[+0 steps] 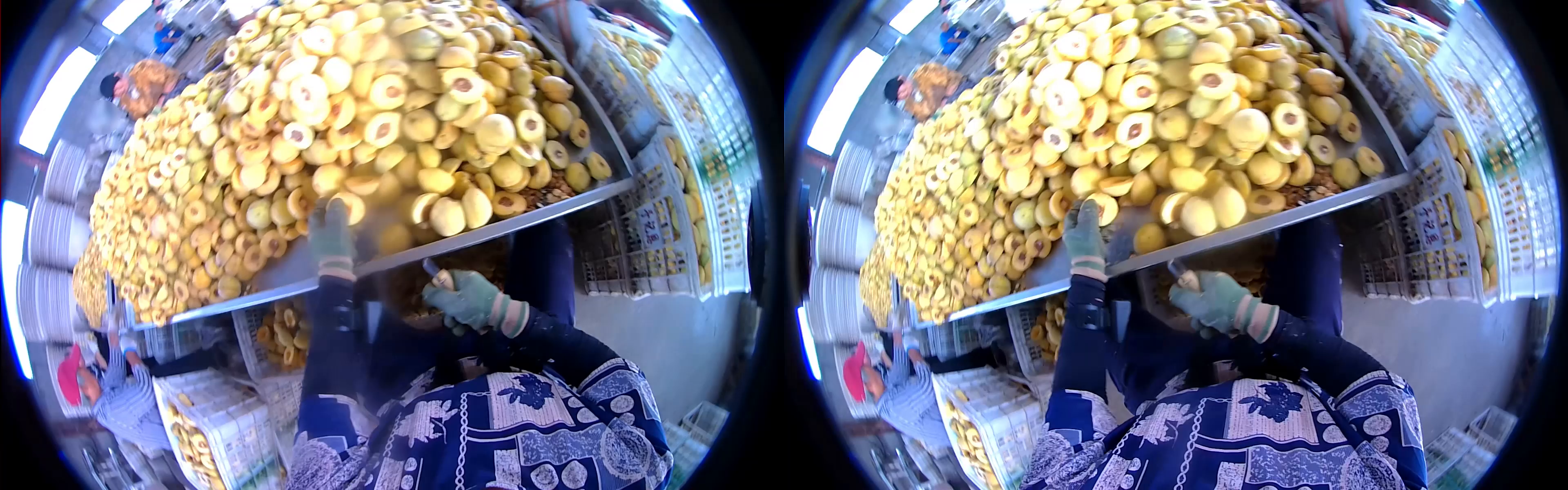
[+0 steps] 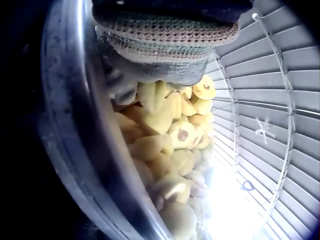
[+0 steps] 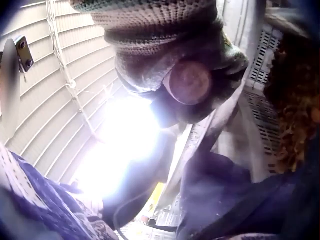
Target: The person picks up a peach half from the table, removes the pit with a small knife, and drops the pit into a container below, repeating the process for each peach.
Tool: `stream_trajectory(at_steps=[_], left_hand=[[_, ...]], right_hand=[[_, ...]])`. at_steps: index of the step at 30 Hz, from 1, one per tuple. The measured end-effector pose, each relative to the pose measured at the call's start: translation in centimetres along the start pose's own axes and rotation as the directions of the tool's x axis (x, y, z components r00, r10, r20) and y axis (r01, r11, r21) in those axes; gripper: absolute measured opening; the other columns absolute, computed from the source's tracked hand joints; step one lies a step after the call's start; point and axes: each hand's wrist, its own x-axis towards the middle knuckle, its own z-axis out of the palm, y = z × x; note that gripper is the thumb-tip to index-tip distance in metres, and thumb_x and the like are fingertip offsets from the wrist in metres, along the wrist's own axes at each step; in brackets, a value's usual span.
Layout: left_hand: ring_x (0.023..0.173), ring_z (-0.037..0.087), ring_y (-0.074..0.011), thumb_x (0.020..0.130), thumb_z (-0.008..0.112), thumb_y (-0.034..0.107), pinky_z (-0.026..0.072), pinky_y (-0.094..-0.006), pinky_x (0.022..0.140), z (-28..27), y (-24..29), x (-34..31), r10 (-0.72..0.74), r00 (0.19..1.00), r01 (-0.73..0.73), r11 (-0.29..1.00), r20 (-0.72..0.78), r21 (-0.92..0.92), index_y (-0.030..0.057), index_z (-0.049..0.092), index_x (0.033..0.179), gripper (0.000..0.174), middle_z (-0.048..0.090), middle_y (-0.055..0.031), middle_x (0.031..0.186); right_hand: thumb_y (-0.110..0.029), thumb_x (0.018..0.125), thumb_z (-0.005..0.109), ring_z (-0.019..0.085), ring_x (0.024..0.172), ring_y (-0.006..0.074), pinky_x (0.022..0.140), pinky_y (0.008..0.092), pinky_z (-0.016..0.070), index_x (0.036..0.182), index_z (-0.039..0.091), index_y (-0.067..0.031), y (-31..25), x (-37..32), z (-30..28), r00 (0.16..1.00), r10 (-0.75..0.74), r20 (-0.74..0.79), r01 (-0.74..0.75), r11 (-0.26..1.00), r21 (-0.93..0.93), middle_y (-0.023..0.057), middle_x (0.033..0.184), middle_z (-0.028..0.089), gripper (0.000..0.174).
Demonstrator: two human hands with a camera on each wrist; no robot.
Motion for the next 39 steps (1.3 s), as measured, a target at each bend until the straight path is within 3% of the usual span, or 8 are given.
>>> stream_trajectory(at_steps=[7, 12, 25, 27, 29, 32, 36, 39], left_hand=[[0.084, 0.057, -0.0188, 0.089, 0.046, 0.006, 0.047, -0.0305, 0.072, -2.3, 7.3, -8.6, 0.403, 0.915, -0.4, 0.905, 0.009, 0.147, -0.0015, 0.06, 0.098, 0.018, 0.061, -0.0106, 0.095], [0.099, 0.057, -0.0251, 0.097, 0.038, 0.032, 0.0488, -0.0363, 0.085, -2.7, 10.2, -10.0, -0.034, 0.968, 0.201, 0.696, 0.248, -0.689, -0.004, 0.038, 0.13, 0.049, 0.055, -0.0166, 0.114], [0.103, 0.058, -0.0311, 0.096, 0.036, 0.04, 0.0495, -0.0381, 0.084, -2.4, 12.0, -10.9, -0.054, 0.956, 0.226, 0.757, 0.287, -0.612, -0.0038, 0.045, 0.126, 0.053, 0.054, -0.0174, 0.121], [0.085, 0.062, -0.0257, 0.093, 0.043, 0.039, 0.0505, -0.0324, 0.075, -2.1, 7.1, -11.0, 0.573, 0.817, -0.519, 0.684, 0.063, 0.513, -0.0026, 0.053, 0.119, 0.05, 0.063, -0.0174, 0.102], [0.081, 0.061, -0.0238, 0.092, 0.045, 0.038, 0.0502, -0.0325, 0.075, -2.6, 8.6, -10.8, 0.506, 0.846, -0.533, 0.816, 0.169, 0.223, -0.0017, 0.056, 0.116, 0.048, 0.063, -0.0174, 0.098], [0.085, 0.061, -0.025, 0.091, 0.046, 0.026, 0.0503, -0.0357, 0.075, -2.1, 10.0, -10.6, -0.212, 0.842, 0.502, 0.643, 0.496, -0.578, -0.0056, 0.054, 0.117, 0.042, 0.063, -0.0189, 0.102], [0.095, 0.061, -0.0301, 0.096, 0.04, 0.031, 0.0509, -0.0372, 0.076, -0.4, 9.8, -11.2, 0.315, 0.945, -0.317, 0.948, 0.084, 0.011, -0.0082, 0.047, 0.122, 0.047, 0.059, -0.0212, 0.109], [0.098, 0.06, -0.0333, 0.095, 0.041, 0.029, 0.0516, -0.039, 0.077, -1.9, 14.6, -10.9, 0.036, 0.794, 0.561, 0.34, 0.607, -0.755, -0.0081, 0.04, 0.127, 0.049, 0.056, -0.0219, 0.114]], right_hand=[[-0.027, 0.089, 0.055, 0.054, 0.049, 0.0094, 0.041, 0.0238, 0.0424, 0.094, 0.056, -0.0086, -2.1, 0.8, 3.3, 0.926, -0.376, -0.025, 0.376, 0.917, 0.129, 0.0, 0.061, 0.057, 0.019], [-0.025, 0.085, 0.059, 0.064, 0.065, 0.0293, 0.06, 0.0395, 0.0488, 0.096, 0.056, -0.0041, -0.4, 0.5, 3.0, 0.616, -0.765, -0.189, 0.689, 0.639, -0.342, 0.0155, 0.074, 0.064, 0.024], [-0.031, 0.087, 0.051, 0.063, 0.066, 0.0349, 0.059, 0.0417, 0.0501, 0.108, 0.054, -0.0045, -2.6, -1.9, 2.9, 0.926, -0.378, 0.003, 0.361, 0.88, -0.309, 0.0187, 0.074, 0.064, 0.033], [-0.029, 0.087, 0.05, 0.065, 0.066, 0.0316, 0.06, 0.0405, 0.0512, 0.104, 0.057, -0.0067, 1.8, 3.6, 3.1, 0.662, -0.747, 0.067, 0.639, 0.515, -0.571, 0.0163, 0.076, 0.066, 0.029], [-0.027, 0.083, 0.051, 0.067, 0.071, 0.0295, 0.065, 0.0377, 0.0524, 0.095, 0.065, -0.0075, 2.1, 3.3, 2.9, 0.687, -0.725, 0.043, 0.651, 0.588, -0.48, 0.0151, 0.079, 0.067, 0.026], [-0.025, 0.087, 0.051, 0.064, 0.071, 0.0257, 0.065, 0.036, 0.0492, 0.101, 0.061, -0.0107, 0.0, 1.4, 2.1, 0.984, -0.136, 0.114, 0.169, 0.917, -0.362, 0.0097, 0.078, 0.066, 0.023], [-0.046, 0.088, 0.047, 0.059, 0.052, 0.0188, 0.047, 0.0311, 0.0459, 0.106, 0.061, -0.0117, 1.0, 2.7, 1.9, 0.975, -0.178, 0.134, 0.176, 0.984, 0.022, 0.0058, 0.069, 0.06, 0.041], [-0.026, 0.09, 0.048, 0.06, 0.046, 0.0243, 0.036, 0.033, 0.0468, 0.107, 0.052, -0.0127, -0.5, -1.0, 1.1, 0.946, -0.249, 0.207, 0.23, 0.967, 0.111, 0.0096, 0.059, 0.057, 0.022]])
